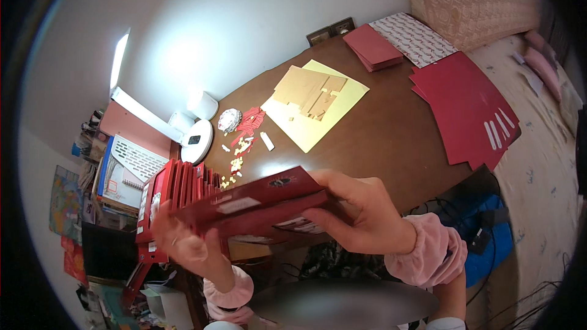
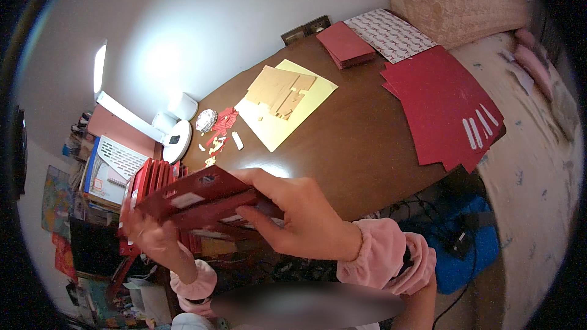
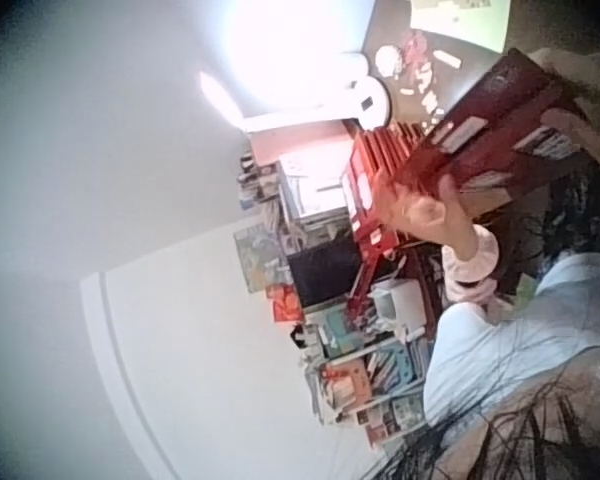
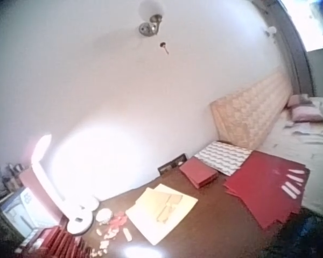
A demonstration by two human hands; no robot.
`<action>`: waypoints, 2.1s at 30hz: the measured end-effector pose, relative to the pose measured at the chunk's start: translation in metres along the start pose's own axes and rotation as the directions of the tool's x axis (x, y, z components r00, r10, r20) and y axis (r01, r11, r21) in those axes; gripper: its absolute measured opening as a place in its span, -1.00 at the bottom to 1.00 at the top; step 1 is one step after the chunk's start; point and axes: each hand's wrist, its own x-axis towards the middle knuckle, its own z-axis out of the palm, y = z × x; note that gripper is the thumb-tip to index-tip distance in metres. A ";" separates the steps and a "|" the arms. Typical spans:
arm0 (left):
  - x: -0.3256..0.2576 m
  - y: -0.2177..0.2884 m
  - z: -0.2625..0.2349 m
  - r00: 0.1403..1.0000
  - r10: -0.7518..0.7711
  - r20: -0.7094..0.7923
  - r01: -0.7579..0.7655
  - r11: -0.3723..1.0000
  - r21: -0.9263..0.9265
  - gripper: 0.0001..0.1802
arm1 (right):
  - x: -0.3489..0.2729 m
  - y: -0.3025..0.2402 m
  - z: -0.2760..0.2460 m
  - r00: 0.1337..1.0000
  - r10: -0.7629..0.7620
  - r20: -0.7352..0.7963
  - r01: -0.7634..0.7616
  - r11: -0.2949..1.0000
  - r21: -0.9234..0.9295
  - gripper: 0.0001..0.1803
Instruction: Checking money wallet packets and then assembling a large red cardboard gift box at a desk.
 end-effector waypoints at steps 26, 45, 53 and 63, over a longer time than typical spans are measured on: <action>-0.011 0.078 0.076 0.639 0.293 0.712 -0.725 0.538 0.429 -0.71 | -0.011 0.020 0.006 0.957 -0.290 -0.002 0.287 0.949 -0.128 -0.25; -0.003 0.022 0.031 0.828 0.341 0.445 -0.551 0.641 0.535 -0.62 | 0.002 0.023 0.006 0.908 -0.415 -0.051 0.407 0.905 -0.122 -0.39; 0.005 0.014 0.021 0.819 0.358 0.449 -0.565 0.642 0.519 -0.67 | 0.004 -0.012 0.016 0.963 -0.264 0.062 0.248 0.764 -0.595 -0.66; 0.004 0.006 0.023 0.814 0.359 0.456 -0.573 0.620 0.536 -0.67 | 0.004 -0.012 0.023 0.959 -0.282 -0.013 0.193 0.689 -0.699 -0.67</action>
